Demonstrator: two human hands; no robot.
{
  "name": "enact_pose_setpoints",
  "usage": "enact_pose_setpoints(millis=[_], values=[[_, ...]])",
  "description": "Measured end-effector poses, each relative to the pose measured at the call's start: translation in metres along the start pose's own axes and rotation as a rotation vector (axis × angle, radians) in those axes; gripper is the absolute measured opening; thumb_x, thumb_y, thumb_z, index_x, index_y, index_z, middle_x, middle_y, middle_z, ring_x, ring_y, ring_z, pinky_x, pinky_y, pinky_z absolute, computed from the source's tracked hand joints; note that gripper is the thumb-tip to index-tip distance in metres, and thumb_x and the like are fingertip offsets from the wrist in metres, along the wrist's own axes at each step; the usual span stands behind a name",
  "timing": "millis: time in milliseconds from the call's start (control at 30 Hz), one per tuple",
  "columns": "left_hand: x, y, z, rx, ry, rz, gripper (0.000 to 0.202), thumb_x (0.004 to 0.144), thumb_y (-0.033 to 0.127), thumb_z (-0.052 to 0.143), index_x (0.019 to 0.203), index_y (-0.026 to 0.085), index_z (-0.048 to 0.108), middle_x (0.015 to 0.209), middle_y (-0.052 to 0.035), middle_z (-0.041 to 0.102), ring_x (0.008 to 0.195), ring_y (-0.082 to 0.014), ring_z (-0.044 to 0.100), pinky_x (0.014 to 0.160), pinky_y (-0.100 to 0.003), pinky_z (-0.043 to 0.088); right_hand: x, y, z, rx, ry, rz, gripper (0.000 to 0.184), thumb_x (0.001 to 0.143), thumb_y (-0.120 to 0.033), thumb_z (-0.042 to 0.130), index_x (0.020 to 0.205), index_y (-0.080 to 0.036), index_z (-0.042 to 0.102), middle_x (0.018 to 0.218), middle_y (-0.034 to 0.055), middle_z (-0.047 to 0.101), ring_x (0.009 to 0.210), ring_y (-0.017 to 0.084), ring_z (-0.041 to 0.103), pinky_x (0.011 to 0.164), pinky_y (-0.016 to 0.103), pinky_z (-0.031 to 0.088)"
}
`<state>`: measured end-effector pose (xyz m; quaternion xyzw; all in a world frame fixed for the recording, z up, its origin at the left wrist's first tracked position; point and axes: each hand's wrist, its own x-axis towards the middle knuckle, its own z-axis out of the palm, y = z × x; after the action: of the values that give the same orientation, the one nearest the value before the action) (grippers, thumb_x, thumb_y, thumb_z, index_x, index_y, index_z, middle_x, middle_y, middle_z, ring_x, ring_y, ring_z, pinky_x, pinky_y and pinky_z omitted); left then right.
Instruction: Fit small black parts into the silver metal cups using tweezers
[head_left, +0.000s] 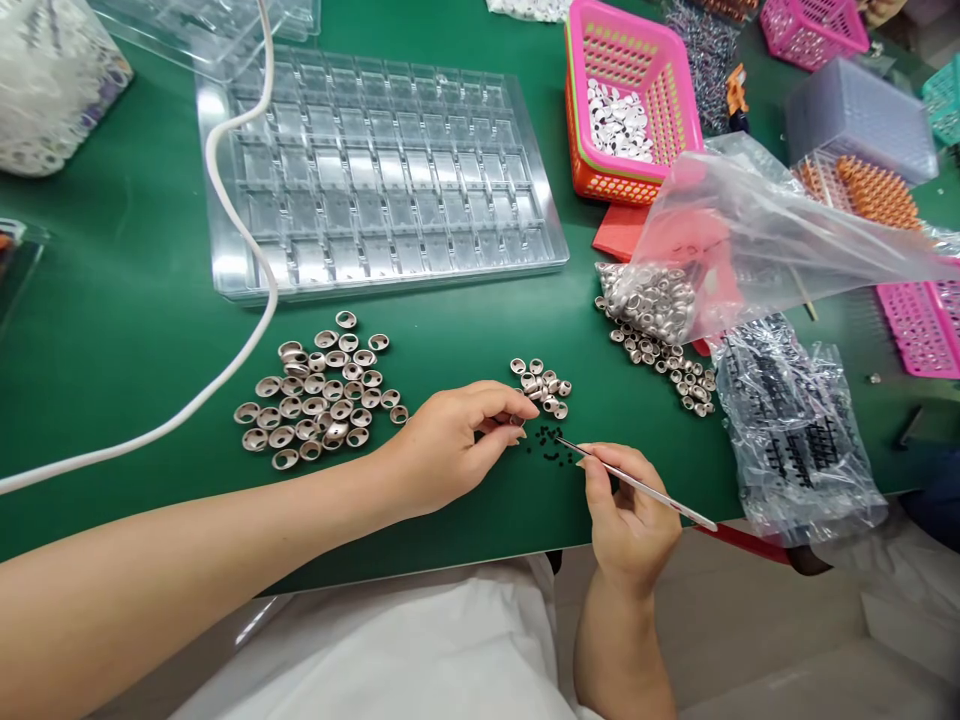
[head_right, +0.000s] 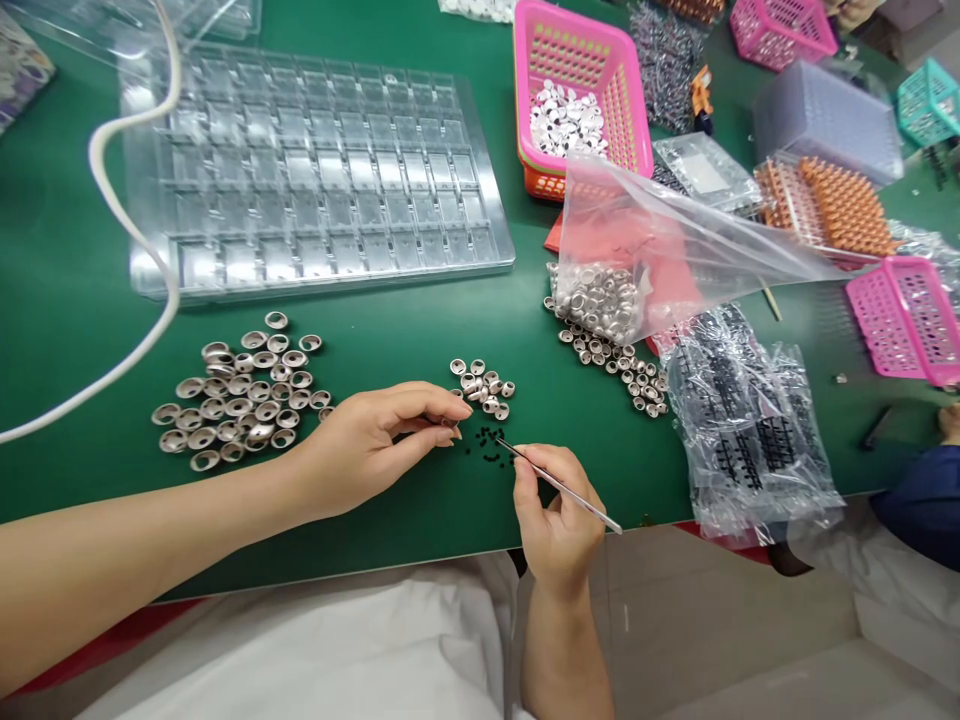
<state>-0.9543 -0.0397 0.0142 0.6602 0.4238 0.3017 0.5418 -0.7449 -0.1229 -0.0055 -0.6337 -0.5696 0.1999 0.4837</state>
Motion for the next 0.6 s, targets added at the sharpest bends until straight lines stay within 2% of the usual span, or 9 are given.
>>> enact_pose_setpoints(millis=[367,600], values=[[0.0009,0.0023,-0.0003,0.037,0.000,-0.037,0.023,0.089,0.012,0.056,0.103,0.018,0.072,0.103,-0.0032,0.073,0.085,-0.0144,0.071,0.075,-0.024,0.057,-0.0006,0.0000,-0.0002,-0.059,0.004,-0.031,0.013,0.088,-0.016,0.069,0.098,-0.024,0.072,0.089,0.0023,0.075,0.075,0.016,0.071,0.065,0.030,0.060],[0.0012,0.0015,0.0010,-0.051,0.007,-0.073,0.024,0.089,0.014,0.058,0.108,0.015,0.072,0.105,-0.0054,0.071,0.088,-0.0152,0.073,0.083,-0.025,0.060,0.0000,-0.0009,0.0002,-0.079,0.000,-0.014,0.012,0.089,-0.017,0.069,0.098,-0.024,0.073,0.090,0.0020,0.075,0.075,0.016,0.071,0.065,0.029,0.060]])
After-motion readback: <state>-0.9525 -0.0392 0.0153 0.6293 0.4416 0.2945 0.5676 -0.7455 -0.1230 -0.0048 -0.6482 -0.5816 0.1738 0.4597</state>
